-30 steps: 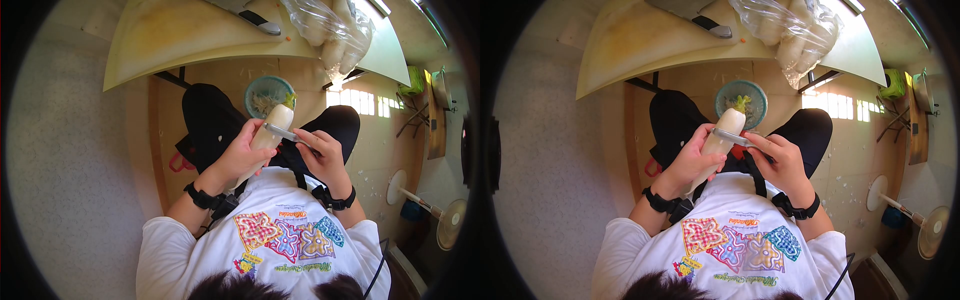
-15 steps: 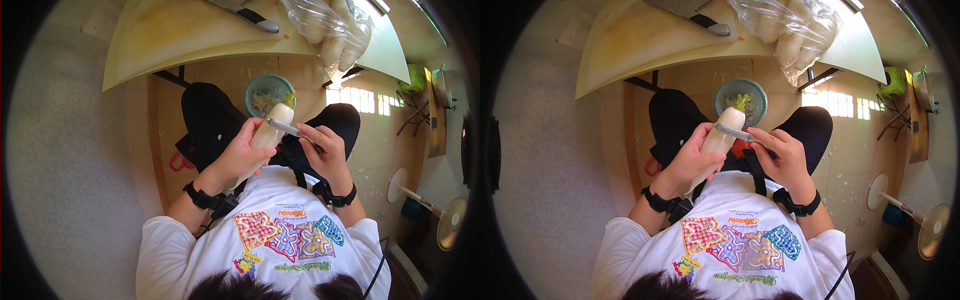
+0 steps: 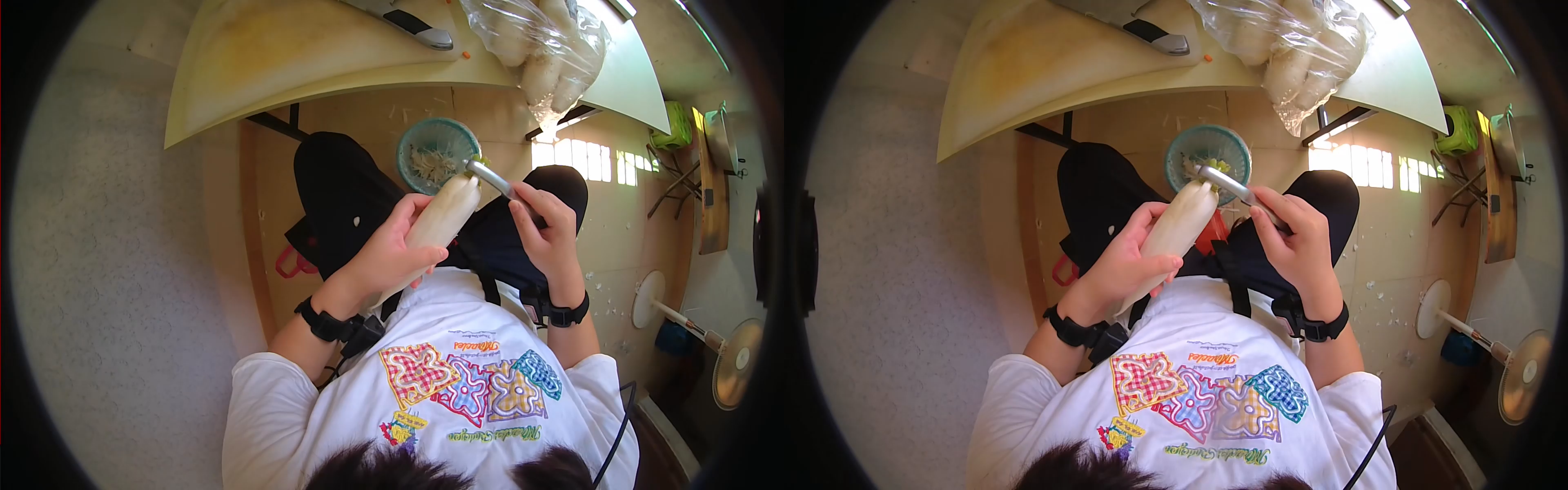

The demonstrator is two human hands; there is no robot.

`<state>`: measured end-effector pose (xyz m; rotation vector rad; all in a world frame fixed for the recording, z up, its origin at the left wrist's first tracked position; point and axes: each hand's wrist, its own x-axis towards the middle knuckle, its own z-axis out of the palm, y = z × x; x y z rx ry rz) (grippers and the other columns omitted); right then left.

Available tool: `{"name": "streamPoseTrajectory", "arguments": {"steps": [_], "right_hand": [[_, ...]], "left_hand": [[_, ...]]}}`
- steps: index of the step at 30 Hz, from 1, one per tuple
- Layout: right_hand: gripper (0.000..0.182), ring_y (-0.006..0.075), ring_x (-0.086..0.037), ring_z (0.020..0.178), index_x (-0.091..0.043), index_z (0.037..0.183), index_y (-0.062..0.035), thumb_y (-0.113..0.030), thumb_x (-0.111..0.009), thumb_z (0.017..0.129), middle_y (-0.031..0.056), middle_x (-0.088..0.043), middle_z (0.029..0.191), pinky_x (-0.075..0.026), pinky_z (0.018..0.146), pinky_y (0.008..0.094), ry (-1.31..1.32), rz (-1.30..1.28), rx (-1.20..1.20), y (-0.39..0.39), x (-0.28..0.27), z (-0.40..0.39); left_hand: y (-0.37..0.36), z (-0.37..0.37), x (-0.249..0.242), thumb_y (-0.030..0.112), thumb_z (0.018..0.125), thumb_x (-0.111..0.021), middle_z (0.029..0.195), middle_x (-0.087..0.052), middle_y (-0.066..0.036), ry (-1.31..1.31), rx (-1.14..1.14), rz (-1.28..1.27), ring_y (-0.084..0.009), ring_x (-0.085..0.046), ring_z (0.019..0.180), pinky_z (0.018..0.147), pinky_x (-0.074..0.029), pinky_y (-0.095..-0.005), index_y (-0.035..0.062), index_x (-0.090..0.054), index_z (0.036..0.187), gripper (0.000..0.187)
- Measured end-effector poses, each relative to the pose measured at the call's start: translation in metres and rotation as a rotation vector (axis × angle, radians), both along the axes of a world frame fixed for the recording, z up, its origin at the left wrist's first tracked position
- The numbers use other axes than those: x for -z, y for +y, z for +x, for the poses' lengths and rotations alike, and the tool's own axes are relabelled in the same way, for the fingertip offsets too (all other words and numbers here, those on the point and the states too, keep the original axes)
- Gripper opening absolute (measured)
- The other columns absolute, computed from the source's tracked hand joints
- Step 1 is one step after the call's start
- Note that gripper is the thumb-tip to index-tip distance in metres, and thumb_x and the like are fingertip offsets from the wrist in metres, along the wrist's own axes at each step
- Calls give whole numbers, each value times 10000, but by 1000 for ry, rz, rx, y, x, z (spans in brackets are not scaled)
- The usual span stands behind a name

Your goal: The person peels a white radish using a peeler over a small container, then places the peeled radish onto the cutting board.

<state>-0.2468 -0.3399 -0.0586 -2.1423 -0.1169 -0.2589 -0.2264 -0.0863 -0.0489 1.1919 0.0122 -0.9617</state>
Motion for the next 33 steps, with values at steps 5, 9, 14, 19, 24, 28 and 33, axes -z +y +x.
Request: {"name": "streamPoseTrajectory", "arguments": {"steps": [5,9,14,19,24,28,33], "right_hand": [[216,126,-527,592,-690,1085,2,-66,-696,881,85,-628,728,-410,553,247,-56,-31,89,-8,9,3],[190,55,-478,628,-684,1060,19,-96,-688,909,25,-610,722,-383,559,219,102,33,209,-12,10,-1],[165,23,-466,637,-679,1026,31,-84,-688,908,-7,-612,745,-361,556,190,241,411,124,-3,9,-8],[183,91,-542,621,-696,1021,-2,-69,-719,852,61,-661,785,-416,568,222,158,225,-123,16,-17,-6],[199,182,-588,608,-707,1003,-29,-89,-739,816,89,-656,755,-459,563,285,241,80,-315,23,-27,-5],[200,191,-603,611,-711,994,-38,-101,-749,808,87,-650,739,-463,555,292,237,73,-296,26,-20,-7],[199,199,-604,600,-711,994,-40,-101,-748,809,88,-649,733,-463,549,289,221,12,-295,28,-20,-8]], "left_hand": [[2,0,-1,13,863,-644,1044,-520,-64,6,-5,-13,-102,-601,719,491,-492,-232,77,-341,1342,571],[0,1,-3,18,861,-649,1028,-526,-64,32,-33,36,-104,-599,714,493,-492,-229,77,-350,1336,563],[-3,1,1,28,870,-651,999,-535,-55,29,-29,46,-102,-598,708,493,-493,-226,82,-355,1333,553],[-7,1,6,61,859,-673,1048,-593,-58,21,-67,76,-90,-584,681,450,-480,-242,84,-350,1340,579],[-7,2,2,42,855,-661,1071,-587,-58,27,-118,98,-89,-589,703,462,-484,-238,88,-338,1367,607],[-4,2,5,20,849,-647,1138,-560,-69,-41,-120,132,-83,-588,731,477,-484,-230,88,-333,1383,623],[-5,1,4,19,844,-649,1164,-544,-76,-44,-141,121,-78,-584,750,481,-476,-222,74,-328,1391,636]]}}
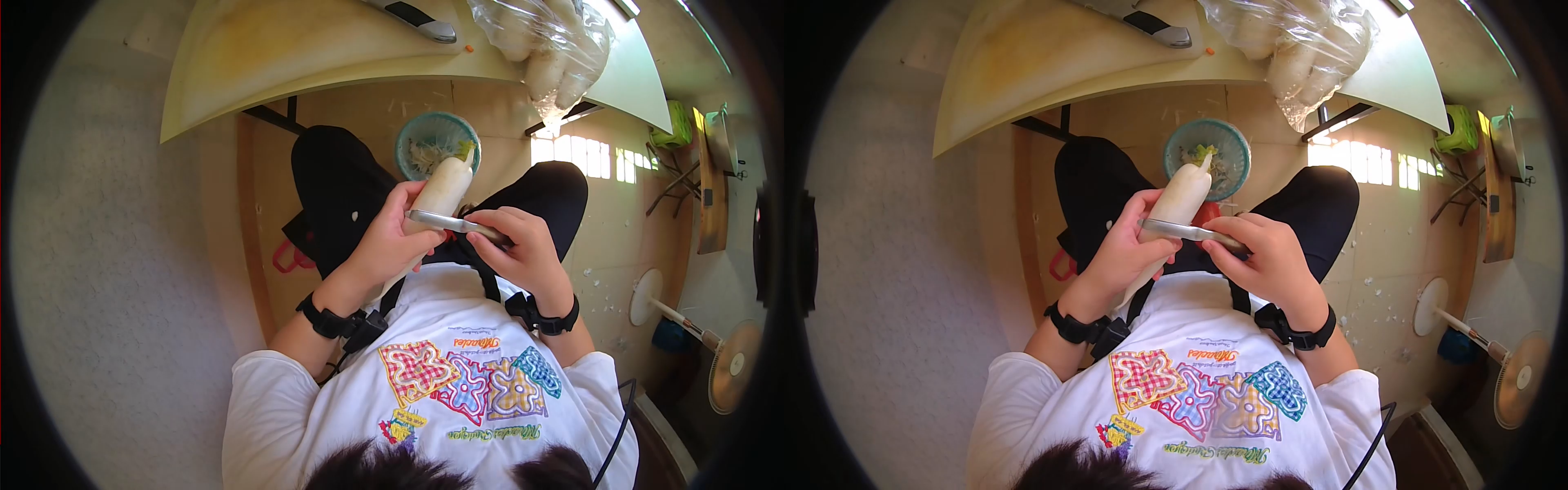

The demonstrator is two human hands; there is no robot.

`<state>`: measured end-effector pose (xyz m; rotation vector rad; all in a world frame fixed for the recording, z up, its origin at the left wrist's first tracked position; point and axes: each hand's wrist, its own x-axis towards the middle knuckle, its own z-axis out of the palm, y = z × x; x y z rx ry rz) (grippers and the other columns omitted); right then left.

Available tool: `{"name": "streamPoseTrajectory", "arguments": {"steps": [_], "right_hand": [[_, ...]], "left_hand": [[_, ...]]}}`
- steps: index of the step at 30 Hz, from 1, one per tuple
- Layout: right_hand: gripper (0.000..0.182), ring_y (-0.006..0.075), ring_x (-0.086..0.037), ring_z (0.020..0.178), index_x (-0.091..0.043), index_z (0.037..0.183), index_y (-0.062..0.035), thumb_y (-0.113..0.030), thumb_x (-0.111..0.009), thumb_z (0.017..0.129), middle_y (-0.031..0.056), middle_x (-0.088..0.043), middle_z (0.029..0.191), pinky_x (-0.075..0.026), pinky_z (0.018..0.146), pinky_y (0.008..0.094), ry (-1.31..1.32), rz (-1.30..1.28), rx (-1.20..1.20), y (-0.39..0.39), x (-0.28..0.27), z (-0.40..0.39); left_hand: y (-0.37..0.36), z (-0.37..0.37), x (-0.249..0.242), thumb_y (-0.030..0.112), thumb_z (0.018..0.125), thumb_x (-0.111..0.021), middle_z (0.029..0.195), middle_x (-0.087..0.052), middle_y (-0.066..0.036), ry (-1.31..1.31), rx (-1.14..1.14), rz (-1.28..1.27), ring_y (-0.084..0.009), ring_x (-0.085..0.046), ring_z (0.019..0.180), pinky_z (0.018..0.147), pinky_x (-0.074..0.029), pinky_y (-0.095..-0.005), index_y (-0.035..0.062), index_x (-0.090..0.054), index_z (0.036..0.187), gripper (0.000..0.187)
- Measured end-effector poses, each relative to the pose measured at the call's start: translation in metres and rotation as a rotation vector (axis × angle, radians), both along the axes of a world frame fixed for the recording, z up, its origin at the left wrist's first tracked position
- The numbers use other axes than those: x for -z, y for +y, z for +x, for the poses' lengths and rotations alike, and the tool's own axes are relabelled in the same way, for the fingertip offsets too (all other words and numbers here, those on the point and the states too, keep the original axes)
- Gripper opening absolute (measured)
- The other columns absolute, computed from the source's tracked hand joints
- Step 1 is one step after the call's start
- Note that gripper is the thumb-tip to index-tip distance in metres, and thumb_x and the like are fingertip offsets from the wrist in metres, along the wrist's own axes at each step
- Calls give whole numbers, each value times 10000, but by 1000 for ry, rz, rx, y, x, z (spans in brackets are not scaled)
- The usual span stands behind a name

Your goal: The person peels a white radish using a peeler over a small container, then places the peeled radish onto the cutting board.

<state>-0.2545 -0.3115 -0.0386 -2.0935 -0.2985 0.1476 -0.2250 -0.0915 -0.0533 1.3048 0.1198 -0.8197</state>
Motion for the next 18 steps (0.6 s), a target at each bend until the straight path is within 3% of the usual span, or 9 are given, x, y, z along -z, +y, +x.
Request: {"name": "streamPoseTrajectory", "arguments": {"steps": [18], "right_hand": [[202,214,-566,539,-695,1009,-44,-90,-743,818,91,-578,691,-438,495,307,-140,-100,100,2,9,-1]], "left_hand": [[1,-5,5,43,854,-658,1099,-550,-59,-56,-49,-32,-64,-564,744,497,-450,-199,61,-324,1395,636]]}}
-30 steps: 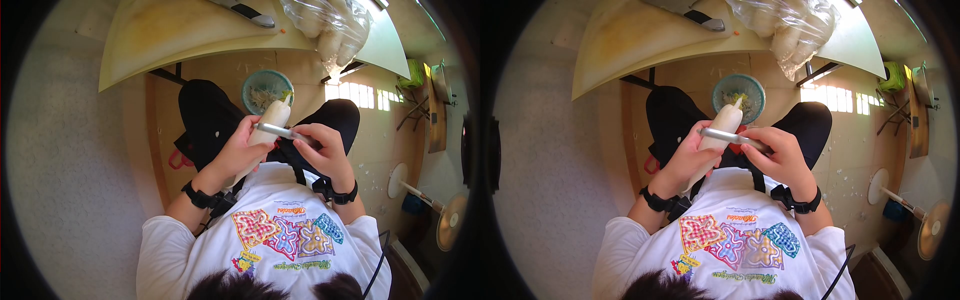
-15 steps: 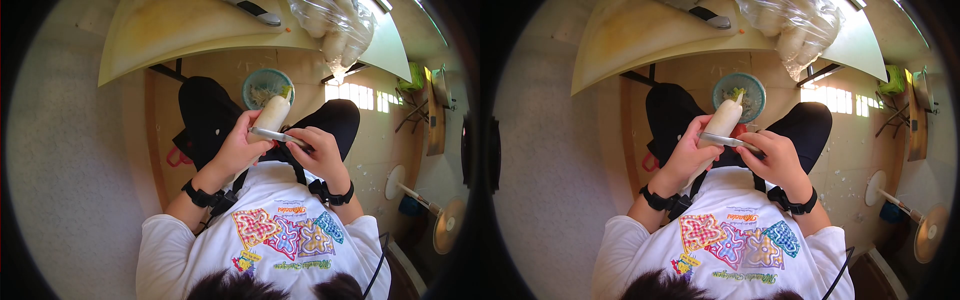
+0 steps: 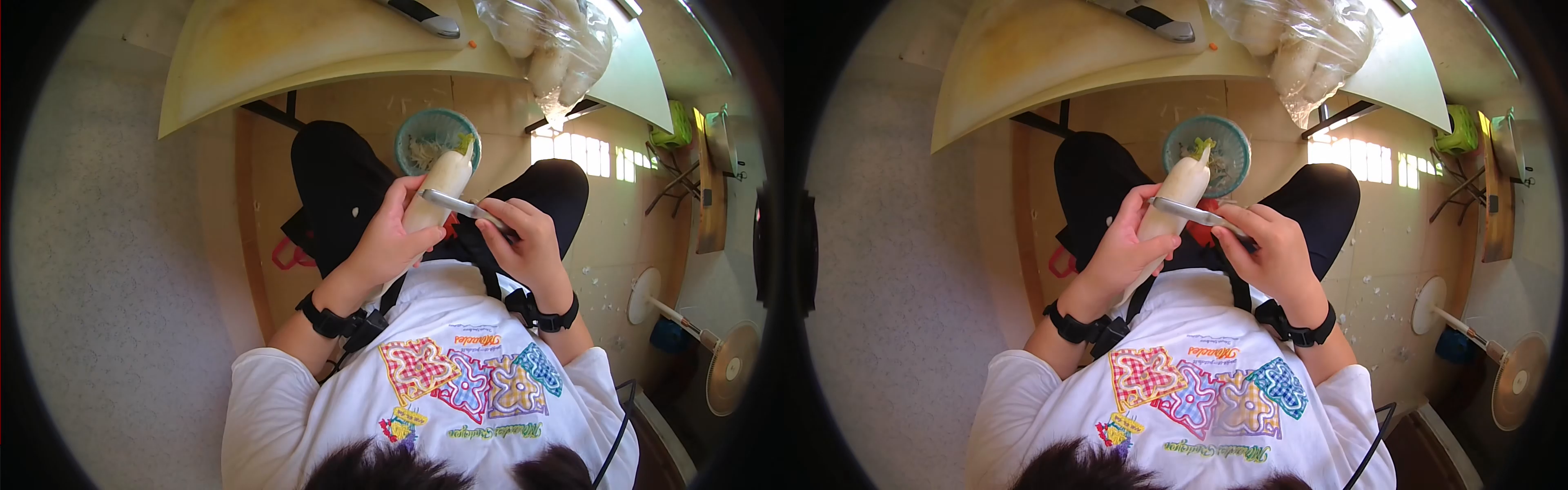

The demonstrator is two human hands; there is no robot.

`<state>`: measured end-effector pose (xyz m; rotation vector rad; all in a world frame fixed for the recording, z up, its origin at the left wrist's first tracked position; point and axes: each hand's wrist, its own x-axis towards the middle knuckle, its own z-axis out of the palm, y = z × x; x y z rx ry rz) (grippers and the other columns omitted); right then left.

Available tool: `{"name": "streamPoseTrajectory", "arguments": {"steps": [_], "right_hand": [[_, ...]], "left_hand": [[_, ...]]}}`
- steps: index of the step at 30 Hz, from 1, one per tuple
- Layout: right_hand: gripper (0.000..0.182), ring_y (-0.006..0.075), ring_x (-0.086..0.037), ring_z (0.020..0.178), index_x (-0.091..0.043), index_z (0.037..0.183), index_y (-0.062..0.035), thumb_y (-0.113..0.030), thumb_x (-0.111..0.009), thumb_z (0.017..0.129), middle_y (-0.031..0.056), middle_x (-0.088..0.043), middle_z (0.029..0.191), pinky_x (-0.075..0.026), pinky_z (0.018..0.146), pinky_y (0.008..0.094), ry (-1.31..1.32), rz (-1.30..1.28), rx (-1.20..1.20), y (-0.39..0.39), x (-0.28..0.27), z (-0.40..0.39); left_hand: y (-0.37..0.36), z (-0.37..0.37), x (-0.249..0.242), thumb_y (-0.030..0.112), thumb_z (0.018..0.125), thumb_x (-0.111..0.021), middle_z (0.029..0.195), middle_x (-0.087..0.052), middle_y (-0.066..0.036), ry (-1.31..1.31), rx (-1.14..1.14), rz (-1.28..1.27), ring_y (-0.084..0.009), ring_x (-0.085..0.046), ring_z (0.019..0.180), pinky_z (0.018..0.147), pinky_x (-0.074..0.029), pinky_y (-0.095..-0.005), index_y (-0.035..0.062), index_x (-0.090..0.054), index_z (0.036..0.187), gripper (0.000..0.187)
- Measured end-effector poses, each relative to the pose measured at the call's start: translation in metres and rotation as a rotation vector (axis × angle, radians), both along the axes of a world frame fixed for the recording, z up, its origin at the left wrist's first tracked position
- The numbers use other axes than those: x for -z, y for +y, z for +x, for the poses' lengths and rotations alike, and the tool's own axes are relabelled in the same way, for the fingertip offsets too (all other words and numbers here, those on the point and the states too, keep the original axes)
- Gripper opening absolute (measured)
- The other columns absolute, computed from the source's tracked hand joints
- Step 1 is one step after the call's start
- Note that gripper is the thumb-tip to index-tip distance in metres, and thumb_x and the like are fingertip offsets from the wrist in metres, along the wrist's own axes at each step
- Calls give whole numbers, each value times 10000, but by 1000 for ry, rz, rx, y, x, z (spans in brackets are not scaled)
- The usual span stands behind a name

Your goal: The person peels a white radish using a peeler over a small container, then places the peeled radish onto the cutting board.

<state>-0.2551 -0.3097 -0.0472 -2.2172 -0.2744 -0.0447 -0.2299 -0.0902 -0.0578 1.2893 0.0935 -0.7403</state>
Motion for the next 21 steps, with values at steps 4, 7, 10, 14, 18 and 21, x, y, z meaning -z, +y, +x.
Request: {"name": "streamPoseTrajectory", "arguments": {"steps": [4,7,10,14,18,21], "right_hand": [[189,184,-523,522,-694,999,-26,-59,-732,817,82,-578,695,-400,481,291,-16,4,64,-2,3,0],[187,159,-494,520,-691,998,-9,-25,-722,814,76,-577,701,-371,482,275,-20,9,61,-3,4,0],[184,153,-494,521,-690,996,-8,-23,-721,816,75,-577,700,-372,485,273,-26,5,63,-3,4,0],[166,146,-495,527,-689,987,-6,-23,-718,824,71,-576,695,-373,489,271,-49,15,90,-3,4,0],[172,206,-546,523,-703,974,-40,-82,-737,811,92,-589,686,-427,486,301,-64,2,124,-9,7,3],[172,210,-547,531,-701,971,-34,-81,-737,809,97,-597,693,-428,492,299,-49,-2,119,-11,6,2]], "left_hand": [[1,0,-2,50,856,-660,1131,-535,-55,6,14,32,-62,-555,751,507,-451,-193,62,-325,1400,639],[1,-1,1,53,855,-663,1151,-523,-53,-16,11,30,-60,-547,752,507,-450,-197,61,-324,1404,646],[1,-1,4,55,855,-666,1145,-524,-51,-21,11,10,-60,-545,750,505,-448,-199,65,-322,1406,650],[1,-1,-1,52,849,-660,1151,-529,-54,-10,17,19,-60,-547,755,505,-446,-199,64,-325,1405,649],[2,-1,-5,35,839,-653,1155,-523,-62,-3,51,47,-67,-558,755,525,-466,-202,77,-342,1397,640],[0,-2,-5,38,837,-650,1164,-522,-62,-33,48,44,-63,-557,756,525,-468,-201,76,-348,1393,634]]}}
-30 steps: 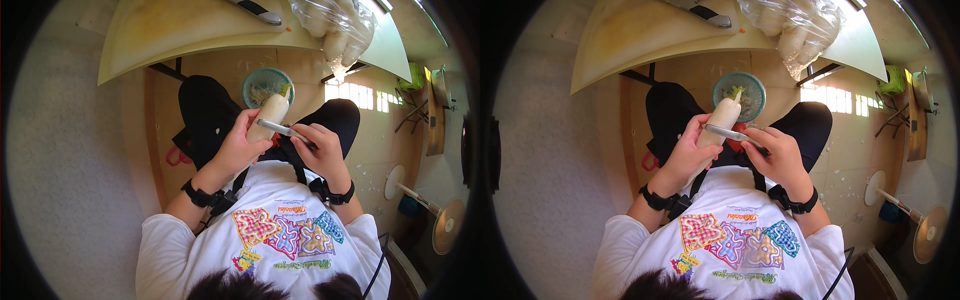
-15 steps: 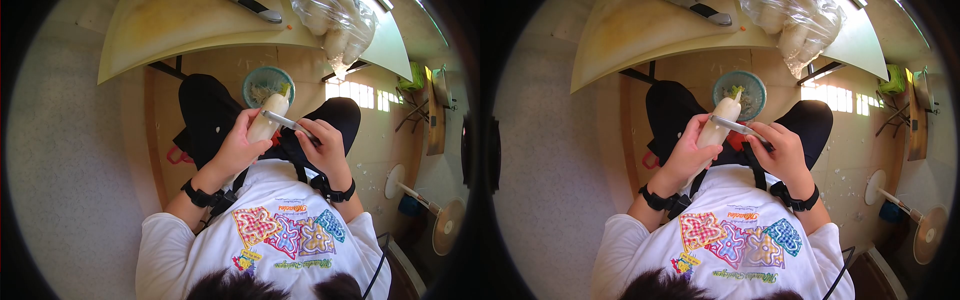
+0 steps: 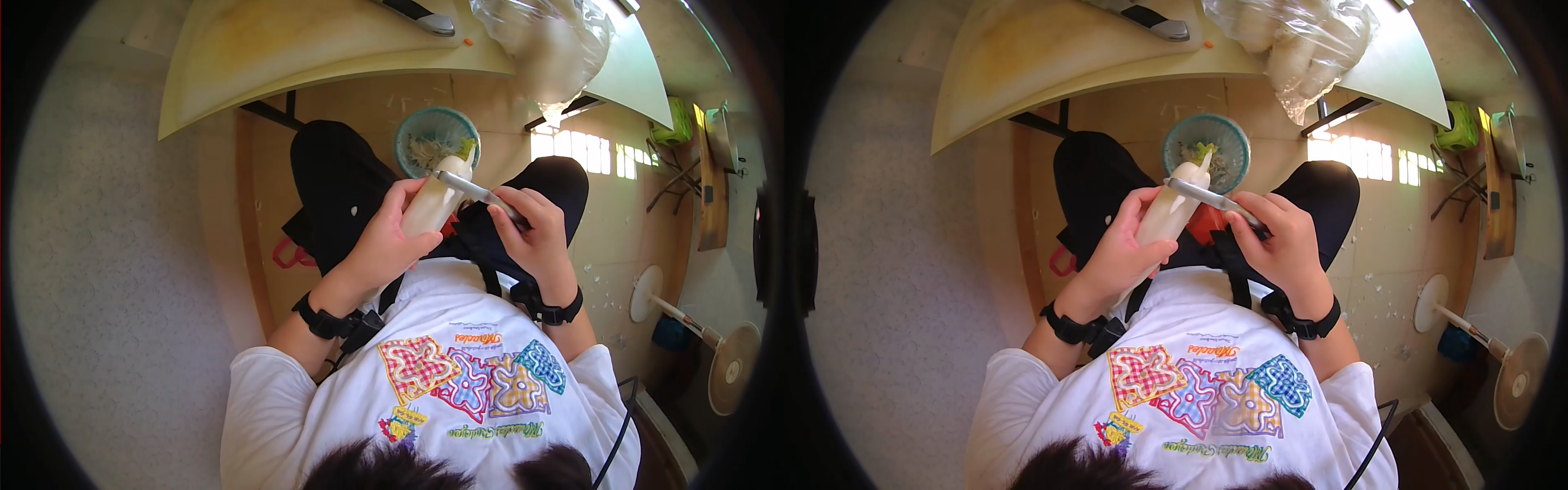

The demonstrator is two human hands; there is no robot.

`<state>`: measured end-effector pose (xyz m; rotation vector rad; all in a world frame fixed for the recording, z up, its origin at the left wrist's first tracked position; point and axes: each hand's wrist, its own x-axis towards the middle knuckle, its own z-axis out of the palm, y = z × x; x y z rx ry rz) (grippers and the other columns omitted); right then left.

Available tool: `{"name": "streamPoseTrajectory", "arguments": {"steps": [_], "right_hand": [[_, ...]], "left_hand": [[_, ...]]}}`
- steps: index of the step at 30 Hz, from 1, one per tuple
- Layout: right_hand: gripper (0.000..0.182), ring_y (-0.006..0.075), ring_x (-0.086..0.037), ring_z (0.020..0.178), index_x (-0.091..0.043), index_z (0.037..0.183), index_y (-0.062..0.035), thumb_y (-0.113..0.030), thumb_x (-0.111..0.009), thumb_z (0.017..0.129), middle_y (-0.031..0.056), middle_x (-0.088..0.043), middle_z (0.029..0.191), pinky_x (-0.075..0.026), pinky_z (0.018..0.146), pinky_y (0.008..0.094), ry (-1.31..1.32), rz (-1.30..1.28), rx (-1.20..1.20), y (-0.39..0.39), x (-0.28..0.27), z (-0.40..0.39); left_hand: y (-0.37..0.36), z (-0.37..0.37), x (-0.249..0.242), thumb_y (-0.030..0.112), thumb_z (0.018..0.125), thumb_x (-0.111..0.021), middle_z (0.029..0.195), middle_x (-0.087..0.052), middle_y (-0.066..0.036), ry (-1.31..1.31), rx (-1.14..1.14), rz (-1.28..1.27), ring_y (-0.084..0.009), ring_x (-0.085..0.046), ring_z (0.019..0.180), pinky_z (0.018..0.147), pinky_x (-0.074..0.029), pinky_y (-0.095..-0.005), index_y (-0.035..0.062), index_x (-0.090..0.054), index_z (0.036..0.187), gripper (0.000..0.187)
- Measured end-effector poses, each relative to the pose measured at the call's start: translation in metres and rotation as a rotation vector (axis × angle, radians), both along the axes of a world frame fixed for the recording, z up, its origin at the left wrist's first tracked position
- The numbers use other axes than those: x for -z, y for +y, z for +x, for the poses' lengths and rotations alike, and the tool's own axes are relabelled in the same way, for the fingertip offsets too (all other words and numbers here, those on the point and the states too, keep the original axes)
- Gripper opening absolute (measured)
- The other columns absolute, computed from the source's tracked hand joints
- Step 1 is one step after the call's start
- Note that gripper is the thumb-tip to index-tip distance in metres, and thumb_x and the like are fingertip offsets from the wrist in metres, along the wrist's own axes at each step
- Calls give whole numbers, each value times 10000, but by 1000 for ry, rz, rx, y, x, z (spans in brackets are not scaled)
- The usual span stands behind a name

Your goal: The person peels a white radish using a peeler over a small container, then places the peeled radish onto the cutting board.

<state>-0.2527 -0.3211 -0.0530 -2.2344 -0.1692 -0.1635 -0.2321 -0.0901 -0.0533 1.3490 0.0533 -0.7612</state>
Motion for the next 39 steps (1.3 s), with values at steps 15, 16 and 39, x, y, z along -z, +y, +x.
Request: {"name": "streamPoseTrajectory", "arguments": {"steps": [15,16,39], "right_hand": [[176,124,-545,579,-700,983,16,-96,-735,851,92,-643,727,-420,539,249,6,122,93,-13,11,6],[176,124,-545,579,-700,983,16,-96,-735,851,92,-643,727,-420,539,249,7,122,93,-13,12,6],[224,-9,-368,556,-663,1087,-5,-197,-599,991,-51,-511,695,-250,481,167,394,698,336,-33,36,11]], "left_hand": [[2,2,-4,-10,827,-641,1187,-498,-66,-6,75,-34,-73,-555,744,537,-466,-205,87,-349,1391,643],[2,2,-3,-11,825,-640,1188,-497,-65,-2,76,-27,-73,-554,742,538,-465,-206,87,-346,1394,648],[2,5,-12,-5,828,-631,1182,-495,-68,63,88,-81,-85,-569,760,566,-487,-225,93,-330,1405,659]]}}
